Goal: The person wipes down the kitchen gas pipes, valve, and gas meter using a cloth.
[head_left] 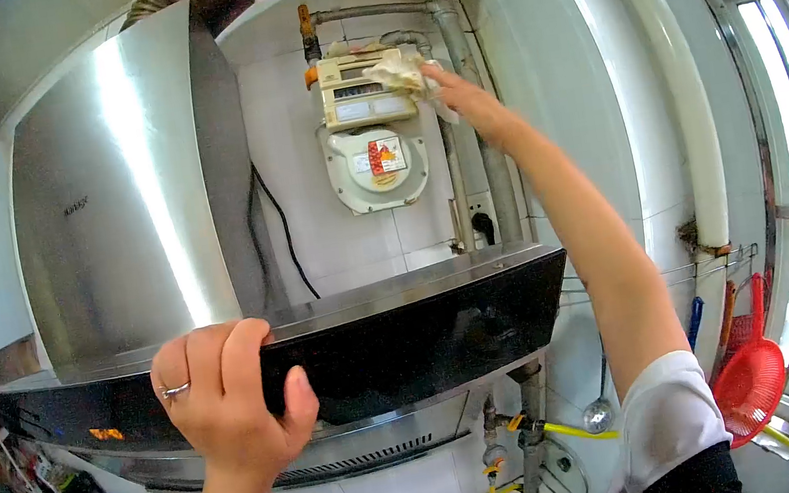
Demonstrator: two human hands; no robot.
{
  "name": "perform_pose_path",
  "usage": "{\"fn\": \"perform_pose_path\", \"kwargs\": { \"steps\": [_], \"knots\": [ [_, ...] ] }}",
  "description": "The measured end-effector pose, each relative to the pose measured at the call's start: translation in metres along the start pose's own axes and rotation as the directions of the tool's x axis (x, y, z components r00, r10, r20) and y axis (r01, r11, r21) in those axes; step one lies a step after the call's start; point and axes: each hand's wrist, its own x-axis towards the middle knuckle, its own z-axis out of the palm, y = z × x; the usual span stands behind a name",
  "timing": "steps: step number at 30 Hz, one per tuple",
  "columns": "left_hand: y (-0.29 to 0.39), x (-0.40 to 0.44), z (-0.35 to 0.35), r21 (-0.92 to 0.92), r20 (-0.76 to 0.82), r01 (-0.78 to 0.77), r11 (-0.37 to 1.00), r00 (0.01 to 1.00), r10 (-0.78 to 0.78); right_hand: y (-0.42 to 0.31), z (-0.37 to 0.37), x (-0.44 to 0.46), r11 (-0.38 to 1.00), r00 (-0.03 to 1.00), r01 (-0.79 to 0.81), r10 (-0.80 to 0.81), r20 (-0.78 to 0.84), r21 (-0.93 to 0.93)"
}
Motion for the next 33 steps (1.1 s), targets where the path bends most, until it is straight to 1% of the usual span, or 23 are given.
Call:
{"fn": "perform_pose_path", "kwargs": {
  "steps": [2, 4, 6, 7, 9, 10, 12, 13, 15, 18, 19, 20, 21, 22, 23, 24, 25, 26, 27, 28, 30, 31, 33],
  "knots": [
    [0.001, 0.001, 0.001, 0.015, -0.013, -0.017, 1.000, 1.000, 0.018, 0.002, 0.012, 0.002, 0.999, 0.999, -0.036, 0.035, 0.042, 0.025],
    [0.004, 0.002, -0.002, 0.012, 0.043, -0.009, 1.000, 0.999, 0.009, 0.003, 0.022, -0.002, 0.996, 0.994, -0.078, 0.073, 0.086, 0.051],
    [0.005, 0.003, 0.000, 0.020, 0.038, -0.025, 0.999, 0.999, 0.024, 0.009, 0.026, -0.009, 0.968, 0.993, -0.091, 0.070, 0.098, 0.233],
    [0.006, 0.003, 0.000, 0.025, 0.039, -0.026, 0.999, 0.999, 0.025, 0.021, 0.028, -0.006, 0.965, 0.993, -0.093, 0.073, 0.090, 0.245],
    [0.006, 0.003, 0.000, 0.047, 0.054, -0.038, 0.998, 0.998, 0.036, 0.043, 0.031, 0.003, 0.996, 0.991, 0.081, -0.084, 0.107, 0.036],
    [0.005, 0.003, 0.001, 0.049, 0.058, -0.048, 0.998, 0.997, 0.045, 0.048, 0.031, 0.001, 0.996, 0.992, 0.079, -0.083, 0.099, 0.043],
    [0.004, 0.003, 0.005, 0.037, 0.000, -0.039, 0.999, 0.999, 0.039, 0.054, 0.034, -0.008, 0.959, 0.988, 0.153, -0.157, 0.003, -0.238],
    [0.004, 0.004, 0.005, 0.041, 0.003, -0.048, 0.998, 0.999, 0.048, 0.055, 0.036, -0.016, 0.960, 0.988, 0.153, -0.157, 0.002, -0.235],
    [0.005, 0.004, 0.006, 0.035, -0.005, -0.052, 0.998, 0.999, 0.052, 0.057, 0.036, -0.034, 0.881, 0.967, 0.248, -0.250, 0.048, -0.402],
    [0.006, 0.005, 0.005, 0.033, -0.001, -0.059, 0.998, 0.998, 0.059, 0.064, 0.033, -0.041, 0.881, 0.960, 0.260, -0.279, 0.011, -0.395],
    [0.008, 0.006, 0.003, 0.033, 0.016, -0.060, 0.998, 0.998, 0.059, 0.062, 0.031, -0.041, 0.886, 0.961, 0.256, -0.278, 0.000, -0.386],
    [0.012, 0.010, -0.001, 0.038, 0.020, -0.072, 0.997, 0.997, 0.072, 0.059, 0.027, -0.039, 0.904, 0.989, 0.139, -0.144, 0.020, -0.404],
    [0.019, 0.014, -0.006, 0.085, 0.096, -0.056, 0.995, 0.994, 0.048, 0.055, 0.024, -0.038, 0.906, 0.999, 0.021, -0.006, 0.037, -0.422],
    [0.026, 0.020, -0.012, 0.134, 0.167, -0.045, 0.990, 0.986, 0.022, 0.054, 0.024, -0.040, 0.910, 1.000, 0.016, -0.007, 0.024, -0.414],
    [0.033, 0.028, -0.017, 0.135, 0.165, -0.060, 0.989, 0.986, 0.038, 0.054, 0.023, -0.041, 0.951, 0.993, -0.093, 0.069, -0.092, -0.295],
    [0.040, 0.038, -0.022, 0.179, 0.250, -0.136, 0.974, 0.964, 0.089, 0.055, 0.024, -0.044, 0.969, 0.969, -0.189, 0.158, -0.190, -0.157],
    [0.046, 0.046, -0.024, 0.220, 0.334, -0.211, 0.952, 0.934, 0.130, 0.063, 0.023, -0.039, 0.972, 0.968, -0.187, 0.157, -0.195, -0.145],
    [0.053, 0.055, -0.020, 0.230, 0.335, -0.221, 0.948, 0.932, 0.136, 0.075, 0.023, -0.028, 0.982, 0.954, -0.187, 0.181, -0.240, -0.004],
    [0.061, 0.066, -0.015, 0.116, 0.324, -0.254, 0.960, 0.924, 0.205, 0.078, 0.023, -0.022, 0.974, 0.937, -0.180, 0.213, -0.277, 0.140],
    [0.068, 0.075, -0.009, 0.001, 0.310, -0.282, 0.959, 0.912, 0.268, 0.081, 0.026, -0.016, 0.972, 0.937, -0.177, 0.215, -0.276, 0.155],
    [0.077, 0.089, 0.008, -0.058, 0.298, -0.335, 0.940, 0.893, 0.337, 0.075, 0.031, -0.007, 0.932, 0.931, 0.023, 0.111, -0.347, 0.362],
    [0.080, 0.093, 0.015, -0.124, 0.273, -0.381, 0.916, 0.874, 0.401, 0.070, 0.031, 0.000, 0.885, 0.957, 0.033, 0.106, -0.271, 0.465],
    [0.087, 0.098, 0.026, -0.151, 0.335, -0.357, 0.922, 0.859, 0.388, 0.052, 0.033, 0.012, 0.880, 0.963, 0.043, 0.089, -0.253, 0.473]
  ]
}}
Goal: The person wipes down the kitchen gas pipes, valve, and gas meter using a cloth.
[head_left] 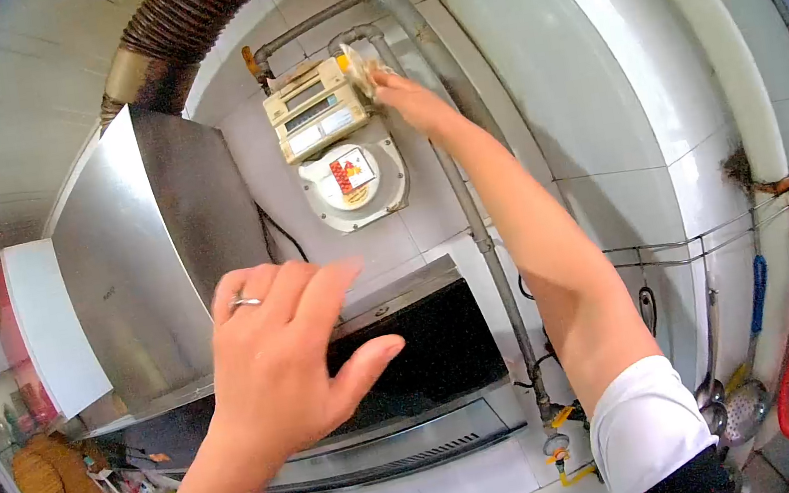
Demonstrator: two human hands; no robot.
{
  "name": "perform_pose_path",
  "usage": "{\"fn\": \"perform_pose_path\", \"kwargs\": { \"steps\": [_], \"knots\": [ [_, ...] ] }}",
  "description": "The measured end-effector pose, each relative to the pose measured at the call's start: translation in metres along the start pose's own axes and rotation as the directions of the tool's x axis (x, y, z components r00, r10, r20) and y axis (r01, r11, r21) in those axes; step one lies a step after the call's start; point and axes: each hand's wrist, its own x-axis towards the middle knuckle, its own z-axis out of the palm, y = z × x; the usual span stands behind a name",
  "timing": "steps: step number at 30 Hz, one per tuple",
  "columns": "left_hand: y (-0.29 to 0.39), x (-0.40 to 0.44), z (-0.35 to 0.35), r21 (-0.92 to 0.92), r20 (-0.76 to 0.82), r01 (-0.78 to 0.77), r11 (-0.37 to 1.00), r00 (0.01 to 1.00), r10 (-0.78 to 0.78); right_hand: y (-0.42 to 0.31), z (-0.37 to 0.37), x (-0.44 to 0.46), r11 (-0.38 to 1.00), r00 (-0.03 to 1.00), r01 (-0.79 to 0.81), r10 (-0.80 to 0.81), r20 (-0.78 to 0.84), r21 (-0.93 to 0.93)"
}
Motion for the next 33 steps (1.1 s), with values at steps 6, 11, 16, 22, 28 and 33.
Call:
{"fn": "perform_pose_path", "kwargs": {
  "steps": [6, 11, 16, 22, 28, 33],
  "knots": [
    [0.001, -0.002, 0.002, -0.067, 0.155, 0.082, 0.994, 0.985, -0.070, 0.015, 0.038, 0.038, 0.977, 0.993, 0.111, -0.114, -0.006, -0.182],
    [0.004, 0.003, 0.003, -0.111, 0.200, 0.097, 0.989, 0.977, -0.074, 0.020, 0.027, 0.016, 0.909, 0.966, 0.163, -0.226, -0.125, -0.383],
    [0.006, 0.003, -0.001, -0.144, 0.207, 0.109, 0.984, 0.975, -0.078, 0.028, 0.018, -0.014, 0.720, 0.847, 0.360, -0.519, -0.116, -0.593],
    [0.004, 0.001, -0.004, -0.190, 0.228, 0.131, 0.973, 0.970, -0.086, 0.014, -0.012, -0.016, 0.922, 0.948, 0.080, -0.188, -0.257, -0.378],
    [0.001, -0.003, -0.002, -0.242, 0.196, 0.122, 0.963, 0.978, -0.074, 0.017, -0.006, 0.028, 0.887, 0.894, 0.139, -0.303, -0.330, -0.440],
    [0.000, -0.003, -0.003, -0.247, 0.187, 0.088, 0.965, 0.981, -0.041, 0.028, 0.029, 0.041, 0.869, 0.997, 0.070, -0.083, -0.004, -0.490]
  ]
}}
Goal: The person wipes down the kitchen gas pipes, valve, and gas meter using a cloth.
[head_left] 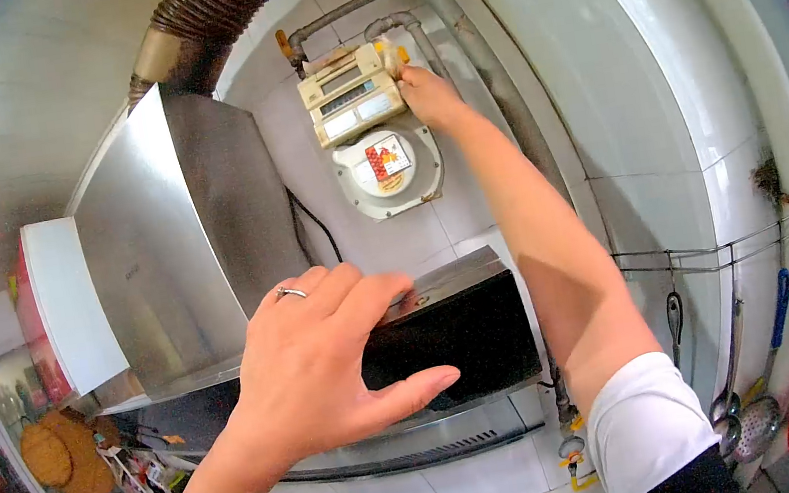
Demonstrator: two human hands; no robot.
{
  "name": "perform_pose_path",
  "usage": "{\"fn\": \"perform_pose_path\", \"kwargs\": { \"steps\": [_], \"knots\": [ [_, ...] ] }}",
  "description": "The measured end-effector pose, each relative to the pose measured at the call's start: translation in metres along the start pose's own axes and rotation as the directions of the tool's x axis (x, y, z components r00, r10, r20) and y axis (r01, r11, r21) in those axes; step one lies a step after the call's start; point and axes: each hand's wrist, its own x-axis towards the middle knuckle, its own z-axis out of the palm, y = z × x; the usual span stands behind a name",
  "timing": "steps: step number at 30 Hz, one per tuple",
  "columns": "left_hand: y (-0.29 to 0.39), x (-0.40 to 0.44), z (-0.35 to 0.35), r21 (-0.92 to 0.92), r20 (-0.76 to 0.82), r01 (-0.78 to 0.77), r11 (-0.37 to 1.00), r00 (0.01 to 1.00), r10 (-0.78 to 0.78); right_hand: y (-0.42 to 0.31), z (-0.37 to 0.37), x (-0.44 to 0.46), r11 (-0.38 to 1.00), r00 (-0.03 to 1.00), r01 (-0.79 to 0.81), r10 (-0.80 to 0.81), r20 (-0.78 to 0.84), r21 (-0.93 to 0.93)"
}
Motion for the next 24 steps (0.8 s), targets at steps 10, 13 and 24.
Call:
{"fn": "perform_pose_path", "kwargs": {
  "steps": [10, 13, 24],
  "knots": [
    [0.003, -0.002, 0.001, 0.021, -0.003, 0.022, 1.000, 1.000, -0.022, -0.004, -0.018, -0.031, 0.986, 0.974, -0.136, 0.115, -0.197, -0.099],
    [0.002, -0.003, 0.001, 0.007, -0.025, 0.019, 1.000, 1.000, -0.019, 0.012, -0.021, -0.039, 0.976, 0.980, -0.120, 0.086, -0.180, -0.184],
    [0.002, -0.004, 0.004, 0.045, -0.124, -0.023, 0.999, 0.992, 0.029, -0.022, -0.011, -0.106, 0.866, 0.937, 0.220, -0.316, -0.151, -0.450]
  ]
}}
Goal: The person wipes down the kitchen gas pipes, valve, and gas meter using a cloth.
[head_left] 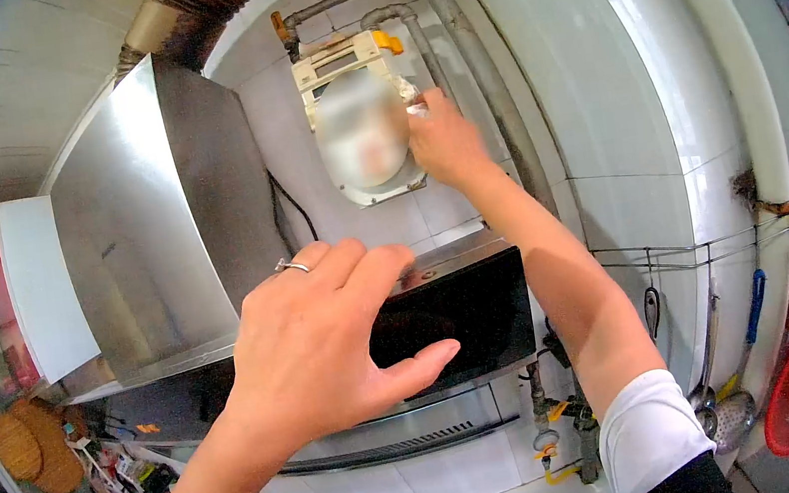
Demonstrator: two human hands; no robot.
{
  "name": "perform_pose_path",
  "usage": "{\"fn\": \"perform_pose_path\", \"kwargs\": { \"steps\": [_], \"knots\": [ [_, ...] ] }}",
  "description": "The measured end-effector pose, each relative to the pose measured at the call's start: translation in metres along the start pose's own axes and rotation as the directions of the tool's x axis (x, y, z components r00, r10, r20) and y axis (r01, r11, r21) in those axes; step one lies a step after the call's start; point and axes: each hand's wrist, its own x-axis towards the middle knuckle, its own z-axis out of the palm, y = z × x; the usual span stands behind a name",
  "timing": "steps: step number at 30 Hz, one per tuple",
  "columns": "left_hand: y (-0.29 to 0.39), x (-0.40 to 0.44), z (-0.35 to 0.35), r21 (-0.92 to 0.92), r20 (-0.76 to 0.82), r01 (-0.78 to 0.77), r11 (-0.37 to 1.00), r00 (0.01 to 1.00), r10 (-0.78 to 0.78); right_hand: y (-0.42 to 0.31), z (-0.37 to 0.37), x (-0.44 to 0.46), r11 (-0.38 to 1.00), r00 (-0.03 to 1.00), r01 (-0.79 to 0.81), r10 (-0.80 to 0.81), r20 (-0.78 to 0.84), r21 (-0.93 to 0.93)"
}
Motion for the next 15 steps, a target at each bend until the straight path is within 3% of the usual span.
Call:
{"fn": "perform_pose_path", "kwargs": {
  "steps": [1, 5, 11, 15],
  "knots": [
    [0.0000, 0.0000, -0.0002, 0.009, 0.006, 0.005, 1.000, 1.000, -0.005, -0.0048, -0.0031, 0.0019, 0.997, 0.995, -0.014, 0.022, 0.098, -0.077],
    [-0.0008, -0.0027, -0.0019, -0.010, 0.082, 0.056, 0.998, 0.995, -0.055, 0.0040, 0.0005, 0.0080, 0.984, 0.992, 0.073, -0.055, 0.111, -0.163],
    [-0.0013, -0.0046, -0.0016, -0.017, 0.040, 0.051, 0.999, 0.998, -0.050, 0.0029, 0.0019, 0.0082, 0.958, 0.988, 0.146, -0.131, 0.077, -0.245],
    [-0.0045, -0.0067, -0.0028, -0.032, 0.045, 0.050, 0.998, 0.998, -0.049, -0.0036, -0.0017, 0.0065, 0.973, 0.999, 0.007, 0.004, 0.047, -0.229]
  ]
}}
